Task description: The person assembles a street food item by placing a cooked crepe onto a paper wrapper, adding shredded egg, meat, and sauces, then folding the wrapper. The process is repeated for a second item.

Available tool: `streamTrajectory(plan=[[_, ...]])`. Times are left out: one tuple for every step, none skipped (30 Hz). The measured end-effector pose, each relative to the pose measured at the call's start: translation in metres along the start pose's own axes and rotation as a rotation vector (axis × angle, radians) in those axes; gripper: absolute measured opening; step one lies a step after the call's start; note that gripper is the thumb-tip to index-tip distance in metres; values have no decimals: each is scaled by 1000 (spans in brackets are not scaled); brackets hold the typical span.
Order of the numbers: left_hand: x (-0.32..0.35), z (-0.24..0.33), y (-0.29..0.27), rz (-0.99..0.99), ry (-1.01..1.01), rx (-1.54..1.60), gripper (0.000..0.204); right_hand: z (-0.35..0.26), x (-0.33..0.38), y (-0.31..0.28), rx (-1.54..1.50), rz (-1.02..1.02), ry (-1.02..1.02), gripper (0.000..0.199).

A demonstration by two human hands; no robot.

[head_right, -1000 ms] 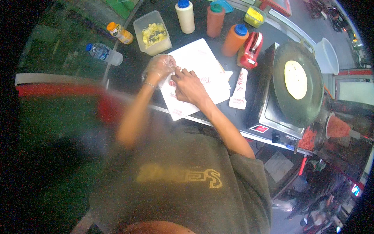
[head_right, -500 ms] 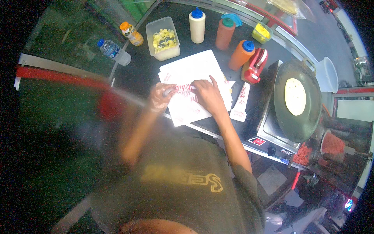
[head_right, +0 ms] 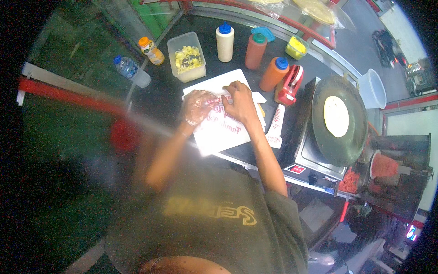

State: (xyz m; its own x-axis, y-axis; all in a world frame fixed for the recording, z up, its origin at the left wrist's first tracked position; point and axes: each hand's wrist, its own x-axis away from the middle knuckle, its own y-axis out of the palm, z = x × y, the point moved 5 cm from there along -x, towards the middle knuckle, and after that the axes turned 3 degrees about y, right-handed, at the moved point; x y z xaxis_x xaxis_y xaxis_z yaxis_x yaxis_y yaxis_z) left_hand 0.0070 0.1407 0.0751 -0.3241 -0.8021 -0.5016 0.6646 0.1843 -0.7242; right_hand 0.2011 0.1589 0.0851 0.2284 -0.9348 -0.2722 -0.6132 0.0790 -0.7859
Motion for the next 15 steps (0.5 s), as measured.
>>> streamTrajectory(plan=[[1, 0, 1, -1, 12, -1, 22, -5, 10, -8, 35, 138, -53, 43], [2, -1, 1, 14, 31, -21, 21, -12, 17, -15, 103, 256, -147, 44], [2, -1, 0, 31, 52, -42, 20, -8, 21, -16, 40, 249, -63, 44], [2, -2, 1, 8, 53, -62, 18, -5, 21, -14, 6, 221, -14, 44], [2, -3, 2, -18, 57, -81, 19, -2, 19, -11, -27, 195, 38, 44], [3, -3, 3, -46, 62, -99, 23, -1, 15, -7, -5, 139, 49, 44], [3, -5, 2, -53, 63, -66, 23, 2, 7, -2, 16, 85, 66, 44], [3, -6, 2, -62, 68, -31, 23, 8, 0, 4, 68, -2, 154, 45], [4, -7, 2, -71, 77, 5, 23, 8, -7, 7, 60, -18, 122, 44], [4, -8, 1, -46, 99, -1, 19, 12, -13, 10, 83, -69, 159, 44], [5, -8, 0, -20, 121, -3, 16, 15, -15, 14, 93, -123, 174, 44], [7, -9, 1, 4, 141, 0, 14, 16, -16, 17, 95, -202, 166, 43], [7, -12, 5, -8, 129, 10, 16, 15, -13, 19, 119, -230, 138, 44], [7, -15, 9, -20, 119, 22, 18, 12, -7, 18, 121, -224, 65, 45], [7, -17, 12, 13, 116, 49, 21, 9, 2, 17, 148, -229, -6, 45]])
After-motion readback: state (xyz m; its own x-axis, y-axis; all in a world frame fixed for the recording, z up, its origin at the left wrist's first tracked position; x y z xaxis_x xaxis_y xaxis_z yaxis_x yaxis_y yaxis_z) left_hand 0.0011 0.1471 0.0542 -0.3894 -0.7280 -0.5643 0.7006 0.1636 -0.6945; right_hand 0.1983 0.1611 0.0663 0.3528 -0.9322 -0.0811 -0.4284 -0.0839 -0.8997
